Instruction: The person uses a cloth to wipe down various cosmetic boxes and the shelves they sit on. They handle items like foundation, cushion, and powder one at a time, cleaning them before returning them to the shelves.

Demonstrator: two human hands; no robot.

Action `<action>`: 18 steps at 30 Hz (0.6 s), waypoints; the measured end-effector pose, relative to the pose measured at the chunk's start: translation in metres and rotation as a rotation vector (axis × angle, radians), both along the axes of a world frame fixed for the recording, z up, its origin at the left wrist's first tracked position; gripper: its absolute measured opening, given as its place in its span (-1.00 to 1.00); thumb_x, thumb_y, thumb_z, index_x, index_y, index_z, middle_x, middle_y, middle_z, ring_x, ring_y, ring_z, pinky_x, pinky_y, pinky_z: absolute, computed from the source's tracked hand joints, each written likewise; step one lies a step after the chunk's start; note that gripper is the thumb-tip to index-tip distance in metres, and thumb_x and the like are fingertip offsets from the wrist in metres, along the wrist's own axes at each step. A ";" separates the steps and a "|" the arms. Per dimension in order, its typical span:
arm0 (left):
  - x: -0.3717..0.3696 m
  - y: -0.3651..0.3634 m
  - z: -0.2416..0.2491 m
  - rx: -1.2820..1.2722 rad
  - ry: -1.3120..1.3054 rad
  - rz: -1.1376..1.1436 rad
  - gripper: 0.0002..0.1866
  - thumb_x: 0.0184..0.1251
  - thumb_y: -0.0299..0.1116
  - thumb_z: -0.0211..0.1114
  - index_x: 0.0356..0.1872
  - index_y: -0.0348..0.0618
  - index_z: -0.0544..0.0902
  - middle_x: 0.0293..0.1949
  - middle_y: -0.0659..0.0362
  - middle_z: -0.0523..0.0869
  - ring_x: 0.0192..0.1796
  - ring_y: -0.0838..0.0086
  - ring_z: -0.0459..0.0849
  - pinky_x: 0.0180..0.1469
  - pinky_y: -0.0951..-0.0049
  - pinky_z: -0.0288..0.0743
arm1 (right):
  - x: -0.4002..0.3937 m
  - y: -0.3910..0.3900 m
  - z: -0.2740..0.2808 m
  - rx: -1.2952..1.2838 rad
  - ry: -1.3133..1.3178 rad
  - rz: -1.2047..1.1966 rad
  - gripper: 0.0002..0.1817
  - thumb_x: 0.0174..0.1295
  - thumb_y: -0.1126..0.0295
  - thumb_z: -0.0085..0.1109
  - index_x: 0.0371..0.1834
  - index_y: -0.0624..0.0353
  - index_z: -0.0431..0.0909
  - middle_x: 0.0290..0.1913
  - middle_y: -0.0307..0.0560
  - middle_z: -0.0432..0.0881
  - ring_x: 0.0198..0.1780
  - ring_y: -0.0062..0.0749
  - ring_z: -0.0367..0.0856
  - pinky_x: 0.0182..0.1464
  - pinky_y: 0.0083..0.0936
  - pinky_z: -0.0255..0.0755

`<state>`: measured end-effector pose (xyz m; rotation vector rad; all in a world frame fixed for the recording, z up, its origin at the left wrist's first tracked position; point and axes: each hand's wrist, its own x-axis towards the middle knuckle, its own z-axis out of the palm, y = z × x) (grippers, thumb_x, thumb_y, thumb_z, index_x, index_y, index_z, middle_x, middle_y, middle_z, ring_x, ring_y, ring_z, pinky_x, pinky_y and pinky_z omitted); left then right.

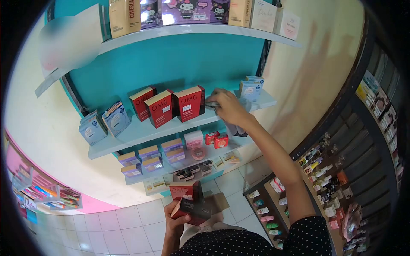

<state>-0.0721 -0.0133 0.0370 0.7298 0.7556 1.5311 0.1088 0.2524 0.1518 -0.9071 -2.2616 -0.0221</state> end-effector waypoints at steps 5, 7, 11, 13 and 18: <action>-0.001 0.002 -0.001 -0.015 0.013 0.034 -0.65 -0.44 -0.38 0.36 -0.48 -0.30 0.54 -0.45 0.22 0.56 -0.39 0.57 0.48 -0.26 0.62 0.30 | 0.009 -0.018 0.006 -0.008 -0.004 -0.048 -0.72 -0.22 0.66 -0.03 -0.37 0.22 0.54 -0.29 0.08 0.46 -0.11 -0.07 0.38 -0.09 -0.31 0.32; -0.001 -0.001 -0.002 -0.033 0.011 0.039 -0.64 -0.44 -0.37 0.36 -0.48 -0.30 0.53 -0.45 0.21 0.56 -0.39 0.56 0.48 -0.25 0.61 0.31 | -0.002 0.003 -0.004 0.034 0.005 -0.104 -0.72 -0.22 0.66 -0.03 -0.38 0.21 0.54 -0.29 0.08 0.46 -0.12 -0.07 0.38 -0.10 -0.30 0.32; 0.001 0.000 0.001 -0.021 0.016 0.046 -0.64 -0.44 -0.38 0.34 -0.47 -0.30 0.52 -0.44 0.20 0.57 -0.38 0.54 0.49 -0.25 0.60 0.31 | -0.014 0.006 -0.006 0.026 0.023 -0.146 -0.67 -0.24 0.69 -0.11 -0.35 0.27 0.54 -0.30 0.09 0.48 -0.19 -0.05 0.38 -0.10 -0.27 0.28; -0.001 -0.002 0.001 -0.016 0.010 0.048 -0.64 -0.44 -0.38 0.34 -0.46 -0.30 0.52 -0.44 0.20 0.57 -0.38 0.54 0.49 -0.24 0.60 0.31 | -0.008 -0.007 -0.009 0.024 0.040 -0.113 -0.66 -0.24 0.70 -0.12 -0.33 0.27 0.54 -0.30 0.09 0.50 -0.18 -0.05 0.38 -0.10 -0.29 0.29; -0.004 -0.004 -0.004 -0.037 -0.017 0.088 -0.66 -0.41 -0.40 0.34 -0.47 -0.31 0.51 -0.44 0.20 0.56 -0.37 0.54 0.50 -0.24 0.60 0.31 | -0.002 -0.008 -0.013 -0.050 0.110 -0.092 -0.64 -0.25 0.70 -0.13 -0.32 0.27 0.54 -0.23 0.09 0.51 -0.13 -0.07 0.38 -0.07 -0.30 0.27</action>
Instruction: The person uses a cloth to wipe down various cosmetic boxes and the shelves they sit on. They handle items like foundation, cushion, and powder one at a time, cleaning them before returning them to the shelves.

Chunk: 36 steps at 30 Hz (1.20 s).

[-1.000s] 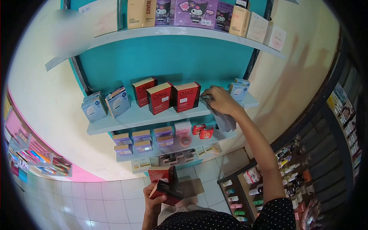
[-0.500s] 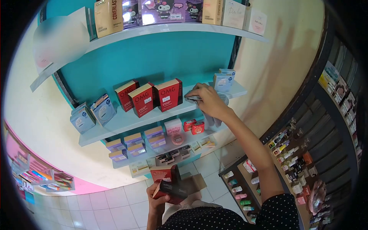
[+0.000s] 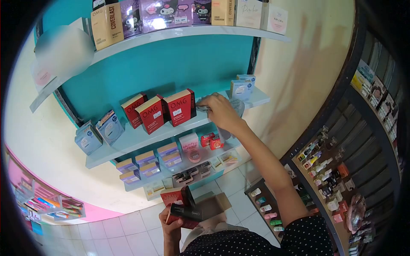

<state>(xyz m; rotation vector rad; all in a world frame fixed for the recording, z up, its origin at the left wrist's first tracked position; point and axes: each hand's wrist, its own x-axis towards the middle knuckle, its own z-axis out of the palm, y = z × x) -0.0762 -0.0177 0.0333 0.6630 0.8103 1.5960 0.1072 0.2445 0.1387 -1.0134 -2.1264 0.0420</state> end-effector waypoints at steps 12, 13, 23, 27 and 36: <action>0.001 -0.005 0.002 0.010 0.049 0.020 -0.63 -0.42 -0.37 0.37 -0.46 -0.30 0.52 -0.46 0.20 0.56 -0.41 0.55 0.47 -0.28 0.60 0.30 | 0.010 -0.005 -0.002 -0.029 0.047 0.167 -0.67 -0.20 0.66 -0.09 -0.32 0.17 0.55 -0.35 0.07 0.49 -0.15 -0.07 0.39 -0.05 -0.28 0.27; 0.001 -0.005 0.002 0.010 0.047 0.028 -0.63 -0.42 -0.37 0.37 -0.46 -0.30 0.52 -0.46 0.20 0.56 -0.41 0.55 0.47 -0.28 0.60 0.30 | 0.008 -0.005 0.000 -0.030 0.044 0.175 -0.67 -0.20 0.66 -0.09 -0.32 0.17 0.55 -0.35 0.07 0.49 -0.15 -0.07 0.39 -0.05 -0.28 0.27; -0.002 -0.009 0.005 0.023 0.073 0.015 -0.62 -0.40 -0.37 0.35 -0.44 -0.31 0.52 -0.43 0.19 0.57 -0.38 0.55 0.48 -0.25 0.61 0.31 | -0.021 -0.001 0.005 0.151 -0.165 -0.359 -0.85 -0.22 0.59 0.05 -0.48 0.24 0.44 -0.41 0.13 0.49 -0.24 -0.11 0.44 -0.22 -0.29 0.35; -0.006 -0.015 0.001 0.017 0.042 0.067 -0.63 -0.40 -0.37 0.34 -0.44 -0.31 0.51 -0.42 0.19 0.57 -0.37 0.54 0.48 -0.24 0.60 0.30 | -0.011 -0.026 0.014 0.006 -0.089 -0.316 -0.77 -0.21 0.60 0.03 -0.39 0.30 0.51 -0.39 0.21 0.48 -0.21 0.03 0.41 -0.16 -0.24 0.32; 0.001 -0.002 0.006 0.001 0.041 -0.015 -0.65 -0.37 -0.40 0.35 -0.43 -0.30 0.52 -0.42 0.20 0.57 -0.37 0.55 0.49 -0.24 0.60 0.31 | -0.017 0.002 0.007 0.049 -0.031 -0.222 -0.78 -0.19 0.61 -0.02 -0.40 0.31 0.51 -0.36 0.18 0.50 -0.22 0.00 0.40 -0.14 -0.25 0.31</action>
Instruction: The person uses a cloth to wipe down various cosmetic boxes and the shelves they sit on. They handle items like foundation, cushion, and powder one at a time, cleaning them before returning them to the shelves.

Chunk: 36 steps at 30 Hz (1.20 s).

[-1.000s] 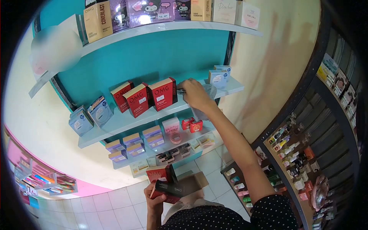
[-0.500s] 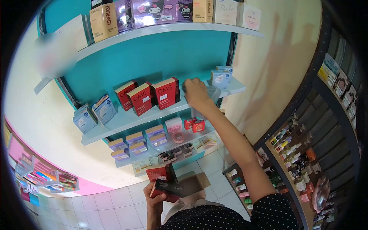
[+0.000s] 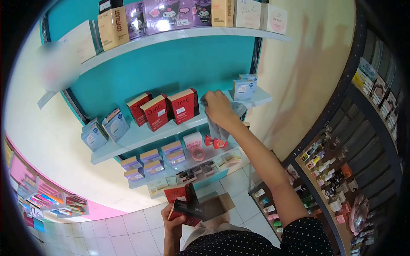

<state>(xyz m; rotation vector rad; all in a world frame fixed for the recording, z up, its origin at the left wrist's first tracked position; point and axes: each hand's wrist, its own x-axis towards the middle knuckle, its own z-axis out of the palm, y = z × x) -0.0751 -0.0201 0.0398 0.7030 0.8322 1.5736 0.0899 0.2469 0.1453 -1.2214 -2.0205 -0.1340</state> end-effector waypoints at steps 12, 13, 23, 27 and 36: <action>0.000 -0.003 -0.009 -0.042 -0.017 -0.027 -0.65 -0.39 -0.41 0.36 -0.44 -0.31 0.52 -0.44 0.21 0.58 -0.37 0.55 0.50 -0.25 0.60 0.32 | 0.007 -0.013 -0.007 0.050 -0.003 0.039 -0.87 -0.25 0.59 0.07 -0.53 0.28 0.45 -0.43 0.14 0.49 -0.26 -0.02 0.43 -0.22 -0.28 0.37; 0.001 -0.002 -0.008 -0.043 -0.015 -0.033 -0.65 -0.39 -0.41 0.36 -0.44 -0.31 0.52 -0.44 0.21 0.58 -0.37 0.55 0.50 -0.25 0.60 0.32 | 0.005 -0.010 -0.005 0.091 0.039 0.102 -0.86 -0.26 0.59 0.08 -0.53 0.29 0.45 -0.43 0.14 0.49 -0.26 -0.02 0.43 -0.22 -0.27 0.37; 0.004 -0.004 -0.001 -0.021 0.024 -0.036 -0.67 -0.38 -0.47 0.35 -0.44 -0.31 0.52 -0.41 0.20 0.58 -0.37 0.55 0.49 -0.22 0.59 0.32 | 0.014 -0.045 0.000 0.120 0.081 -0.008 -0.92 -0.19 0.49 0.06 -0.62 0.28 0.46 -0.48 0.10 0.49 -0.29 -0.09 0.43 -0.33 -0.28 0.33; -0.003 -0.004 0.007 -0.022 0.177 -0.099 -0.63 -0.44 -0.49 0.38 -0.42 -0.32 0.56 -0.33 0.16 0.57 -0.27 0.49 0.48 -0.18 0.56 0.31 | 0.042 -0.111 0.002 -0.271 0.427 0.131 -0.81 -0.10 0.34 0.10 -0.68 0.26 0.49 -0.64 0.00 0.47 -0.50 -0.24 0.46 -0.44 -0.41 0.28; 0.016 0.041 0.052 0.226 0.699 -0.529 -0.65 -0.37 -0.39 0.44 -0.42 -0.22 0.60 -0.34 0.18 0.58 -0.02 0.31 0.36 0.11 0.32 0.12 | 0.053 -0.165 -0.016 -0.930 0.267 0.638 -0.45 -0.22 0.17 0.35 -0.17 0.30 0.47 -0.36 -0.05 0.57 -0.37 -0.49 0.52 -0.32 -0.58 0.38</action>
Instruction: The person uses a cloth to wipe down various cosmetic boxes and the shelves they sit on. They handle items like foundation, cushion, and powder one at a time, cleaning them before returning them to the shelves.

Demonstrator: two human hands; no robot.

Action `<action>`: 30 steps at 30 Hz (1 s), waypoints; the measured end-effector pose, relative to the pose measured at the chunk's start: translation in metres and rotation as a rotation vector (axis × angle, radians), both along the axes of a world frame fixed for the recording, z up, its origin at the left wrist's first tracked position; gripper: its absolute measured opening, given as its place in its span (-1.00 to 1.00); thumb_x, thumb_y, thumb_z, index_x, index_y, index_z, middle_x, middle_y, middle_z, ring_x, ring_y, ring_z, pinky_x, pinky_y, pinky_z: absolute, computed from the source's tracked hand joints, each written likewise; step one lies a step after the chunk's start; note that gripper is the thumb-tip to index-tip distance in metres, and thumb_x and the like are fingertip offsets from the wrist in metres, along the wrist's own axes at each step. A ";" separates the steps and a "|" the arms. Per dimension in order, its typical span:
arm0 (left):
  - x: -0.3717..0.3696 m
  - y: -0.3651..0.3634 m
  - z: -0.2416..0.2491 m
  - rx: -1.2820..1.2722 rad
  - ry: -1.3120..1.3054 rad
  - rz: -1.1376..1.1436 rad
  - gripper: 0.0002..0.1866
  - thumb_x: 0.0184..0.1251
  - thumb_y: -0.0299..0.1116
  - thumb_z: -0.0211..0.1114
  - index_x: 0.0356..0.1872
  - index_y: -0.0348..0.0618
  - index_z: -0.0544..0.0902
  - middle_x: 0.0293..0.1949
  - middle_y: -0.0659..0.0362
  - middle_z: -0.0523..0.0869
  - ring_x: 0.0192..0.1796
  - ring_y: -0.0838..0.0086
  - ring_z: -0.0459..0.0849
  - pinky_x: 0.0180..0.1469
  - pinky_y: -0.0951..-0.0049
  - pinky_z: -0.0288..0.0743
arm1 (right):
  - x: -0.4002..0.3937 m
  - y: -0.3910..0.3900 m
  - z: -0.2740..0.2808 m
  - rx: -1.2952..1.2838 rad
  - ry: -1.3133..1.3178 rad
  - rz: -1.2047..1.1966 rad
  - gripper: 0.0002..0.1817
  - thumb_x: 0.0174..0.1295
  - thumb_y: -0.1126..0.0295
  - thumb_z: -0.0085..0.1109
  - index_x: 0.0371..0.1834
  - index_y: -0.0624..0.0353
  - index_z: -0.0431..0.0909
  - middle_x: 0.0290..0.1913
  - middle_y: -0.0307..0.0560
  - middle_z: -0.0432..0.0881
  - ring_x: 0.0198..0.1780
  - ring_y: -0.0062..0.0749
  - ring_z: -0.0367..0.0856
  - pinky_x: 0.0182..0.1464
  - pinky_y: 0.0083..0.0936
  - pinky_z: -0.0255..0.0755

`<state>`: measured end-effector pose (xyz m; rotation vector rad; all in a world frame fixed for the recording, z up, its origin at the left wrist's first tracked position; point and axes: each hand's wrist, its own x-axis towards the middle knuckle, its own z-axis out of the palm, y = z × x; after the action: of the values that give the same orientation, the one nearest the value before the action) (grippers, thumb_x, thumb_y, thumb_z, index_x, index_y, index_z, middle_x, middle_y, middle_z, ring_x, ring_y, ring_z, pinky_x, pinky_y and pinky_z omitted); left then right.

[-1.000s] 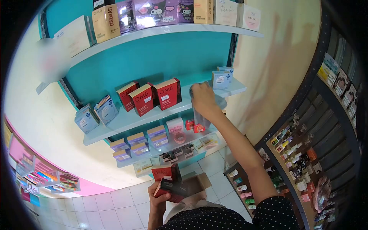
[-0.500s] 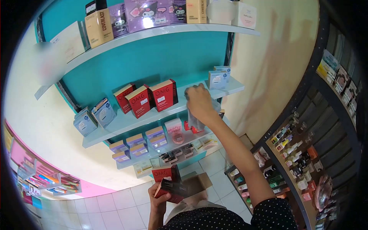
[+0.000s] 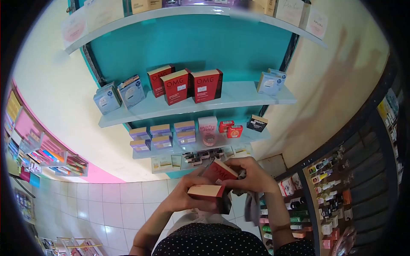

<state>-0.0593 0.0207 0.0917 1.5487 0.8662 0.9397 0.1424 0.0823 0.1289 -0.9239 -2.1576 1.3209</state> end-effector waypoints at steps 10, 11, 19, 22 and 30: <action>0.015 0.035 0.053 0.268 0.031 0.147 -0.56 -0.35 -0.47 0.45 -0.26 -0.18 0.59 -0.16 0.10 0.52 -0.02 0.38 0.45 -0.04 0.46 0.33 | 0.044 -0.008 -0.027 -0.049 0.406 -0.358 -0.64 -0.13 0.45 0.30 -0.22 0.31 0.48 -0.35 -0.14 0.57 -0.33 -0.62 0.50 -0.27 -0.67 0.38; 0.012 0.047 0.065 0.350 0.014 0.212 -0.60 -0.34 -0.45 0.45 -0.31 -0.20 0.60 -0.27 0.15 0.56 -0.17 0.47 0.52 -0.12 0.49 0.38 | 0.049 -0.010 -0.027 -0.049 0.416 -0.357 -0.64 -0.13 0.45 0.30 -0.22 0.31 0.48 -0.35 -0.14 0.57 -0.33 -0.62 0.50 -0.27 -0.67 0.38; 0.037 0.183 0.192 0.635 0.680 0.322 -0.66 -0.28 -0.22 0.40 -0.49 -0.26 0.58 -0.57 0.17 0.57 -0.49 0.53 0.51 -0.41 0.56 0.35 | 0.072 -0.025 -0.046 -0.155 0.454 -0.493 -0.63 -0.15 0.44 0.31 -0.23 0.32 0.49 -0.38 -0.13 0.59 -0.36 -0.62 0.51 -0.27 -0.70 0.36; 0.043 0.240 0.185 0.663 0.850 0.283 -0.62 -0.31 -0.18 0.40 -0.49 -0.27 0.57 -0.56 0.17 0.57 -0.49 0.50 0.50 -0.42 0.54 0.34 | 0.076 -0.033 -0.048 -0.212 0.483 -0.512 -0.62 -0.16 0.41 0.31 -0.23 0.32 0.49 -0.38 -0.12 0.59 -0.37 -0.60 0.52 -0.28 -0.70 0.36; 0.062 0.287 0.171 0.502 1.132 0.102 -0.55 -0.43 -0.14 0.45 -0.47 -0.24 0.60 -0.52 0.11 0.59 -0.43 0.41 0.53 -0.38 0.49 0.36 | 0.090 -0.047 -0.062 -0.285 0.500 -0.626 -0.57 -0.19 0.36 0.33 -0.22 0.34 0.48 -0.42 -0.09 0.59 -0.40 -0.59 0.52 -0.32 -0.70 0.36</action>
<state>0.0027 0.3076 0.2626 2.5465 1.5603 0.2617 0.2328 0.0357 0.0667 -1.1085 -1.1892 1.3527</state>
